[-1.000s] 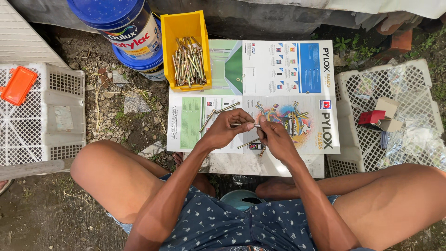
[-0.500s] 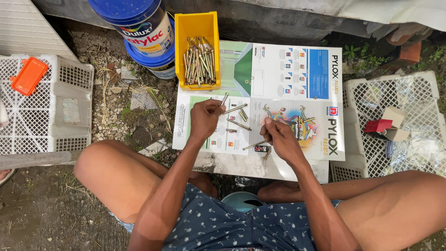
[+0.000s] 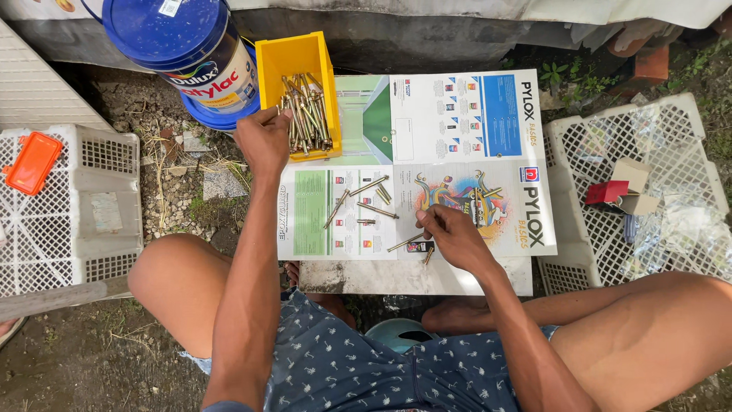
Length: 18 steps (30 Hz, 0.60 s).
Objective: The person sits cross-legged on the ground and assembles small metal parts by hand. They pick up a metal rod and a small ring, then fit the ring onto the rod. This process is repeated with multiple parts, which are placed on a printed sheet in front of them.
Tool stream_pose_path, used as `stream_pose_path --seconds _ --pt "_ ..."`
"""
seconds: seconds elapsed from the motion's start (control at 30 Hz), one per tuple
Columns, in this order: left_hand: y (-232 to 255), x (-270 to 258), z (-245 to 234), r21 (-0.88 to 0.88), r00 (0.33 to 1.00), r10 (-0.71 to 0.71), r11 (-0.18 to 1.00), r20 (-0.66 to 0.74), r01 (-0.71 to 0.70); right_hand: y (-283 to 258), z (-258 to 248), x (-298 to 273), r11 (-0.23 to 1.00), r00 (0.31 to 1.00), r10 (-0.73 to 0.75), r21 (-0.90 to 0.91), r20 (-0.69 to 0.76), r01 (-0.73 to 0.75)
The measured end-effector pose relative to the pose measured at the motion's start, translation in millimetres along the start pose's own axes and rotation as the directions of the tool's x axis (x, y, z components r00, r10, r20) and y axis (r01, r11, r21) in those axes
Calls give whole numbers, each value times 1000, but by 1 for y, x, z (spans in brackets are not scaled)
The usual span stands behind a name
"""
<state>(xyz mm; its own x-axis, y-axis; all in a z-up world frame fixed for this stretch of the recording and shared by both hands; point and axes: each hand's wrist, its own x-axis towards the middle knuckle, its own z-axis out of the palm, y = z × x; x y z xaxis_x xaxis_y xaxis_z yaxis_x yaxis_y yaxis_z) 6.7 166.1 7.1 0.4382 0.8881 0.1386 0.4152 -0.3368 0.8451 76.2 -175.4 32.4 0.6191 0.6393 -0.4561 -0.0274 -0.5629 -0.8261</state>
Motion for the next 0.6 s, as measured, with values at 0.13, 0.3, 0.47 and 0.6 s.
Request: stream_pose_path --seconds 0.13,0.3,0.47,0.6 --pt "19 -22 -3 -144 999 16 989 -42 -21 4 -10 7 1000 999 13 -11 -31 -13" --pt "13 -57 25 -164 920 -23 982 390 94 4 -19 13 978 997 43 -201 -61 -54" --pt "-11 -82 71 57 798 32 995 602 -83 -6 -30 11 949 993 73 -301 -90 -97" --pt "-13 -83 75 357 763 -61 906 643 -228 -2 -34 12 938 993 67 -333 -100 -97"
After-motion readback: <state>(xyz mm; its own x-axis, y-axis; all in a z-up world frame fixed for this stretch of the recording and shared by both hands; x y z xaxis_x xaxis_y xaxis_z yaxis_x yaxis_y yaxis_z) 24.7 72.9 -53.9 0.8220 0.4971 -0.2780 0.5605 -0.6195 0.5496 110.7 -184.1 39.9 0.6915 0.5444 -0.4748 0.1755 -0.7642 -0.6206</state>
